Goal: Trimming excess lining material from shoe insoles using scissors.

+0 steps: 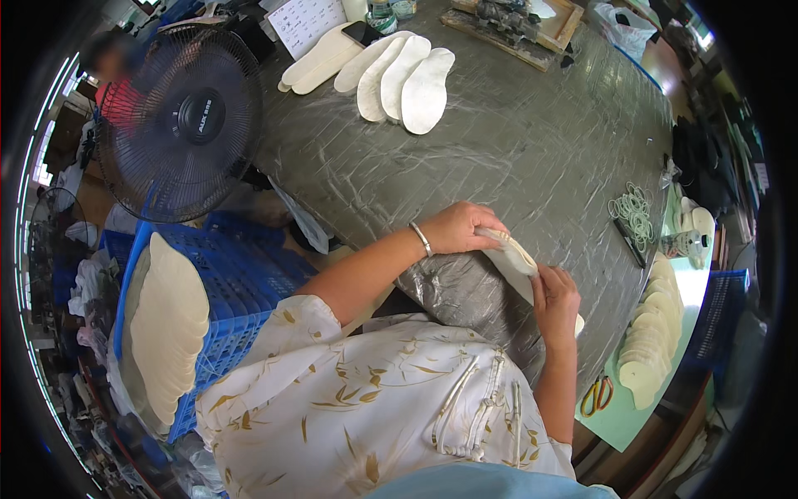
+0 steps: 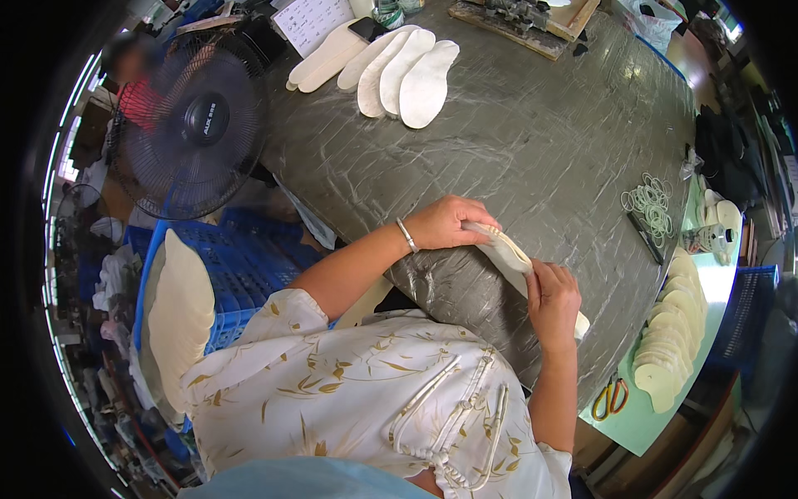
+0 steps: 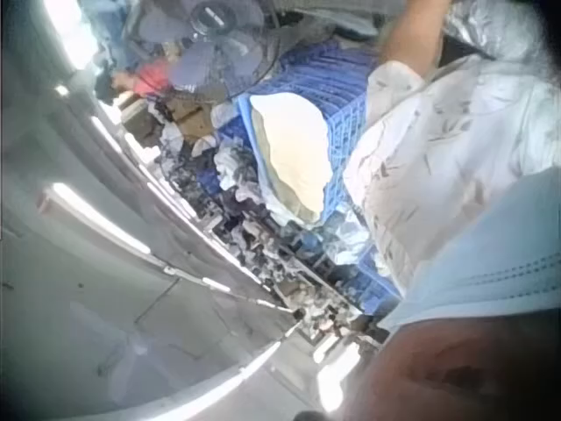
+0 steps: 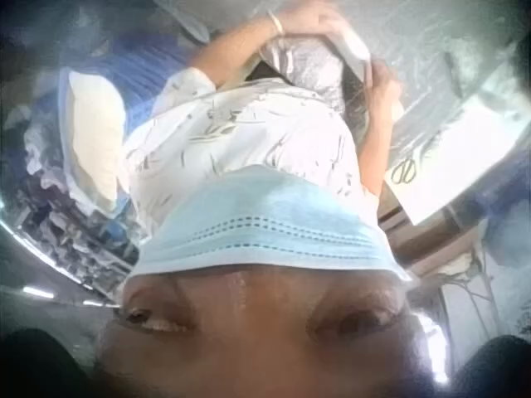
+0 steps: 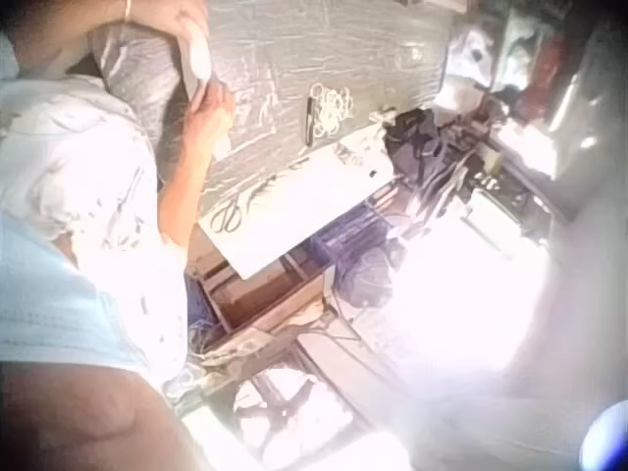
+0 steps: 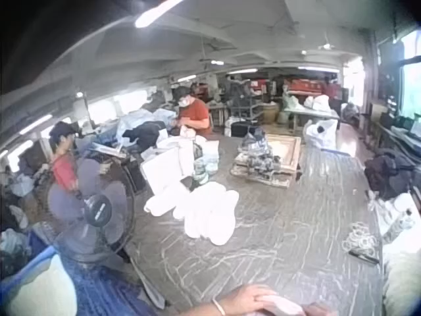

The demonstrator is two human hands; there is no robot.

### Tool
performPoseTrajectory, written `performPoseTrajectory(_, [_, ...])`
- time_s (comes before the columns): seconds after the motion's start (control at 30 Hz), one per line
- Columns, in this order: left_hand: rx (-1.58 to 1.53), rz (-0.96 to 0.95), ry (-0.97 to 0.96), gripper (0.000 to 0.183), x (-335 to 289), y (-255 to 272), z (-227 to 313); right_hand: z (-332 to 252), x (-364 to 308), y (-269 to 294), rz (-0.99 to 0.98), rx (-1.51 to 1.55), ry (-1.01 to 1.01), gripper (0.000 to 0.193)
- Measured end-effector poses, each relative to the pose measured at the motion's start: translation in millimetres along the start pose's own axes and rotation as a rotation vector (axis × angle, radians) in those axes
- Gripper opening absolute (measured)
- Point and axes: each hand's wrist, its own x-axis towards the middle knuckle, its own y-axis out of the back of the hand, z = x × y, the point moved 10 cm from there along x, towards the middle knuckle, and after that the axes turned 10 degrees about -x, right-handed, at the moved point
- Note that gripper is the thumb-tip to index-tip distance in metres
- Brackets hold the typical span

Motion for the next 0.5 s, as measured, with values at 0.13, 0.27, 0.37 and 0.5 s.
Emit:
performPoseTrajectory(0.13, [-0.848, 0.069, 0.116, 0.050, 4.5, -10.8, -24.9, 22.2, -5.3, 17.5, 0.096, 0.267, -0.157, 0.014])
performPoseTrajectory(0.27, [-0.771, 0.288, 0.165, 0.023, 5.6, -8.1, -17.9, 42.3, -7.0, 8.6, 0.020, 0.499, -0.360, 0.019])
performPoseTrajectory(0.37, [-0.741, 0.345, 0.086, 0.021, 18.8, -4.6, 7.1, 51.6, -11.6, 0.5, 0.019, 0.731, -0.456, 0.021])
performPoseTrajectory(0.5, [-0.940, 0.183, 0.008, 0.027, 46.1, -46.7, 51.9, 80.4, -41.1, 15.4, 0.138, 0.846, -0.582, 0.023])
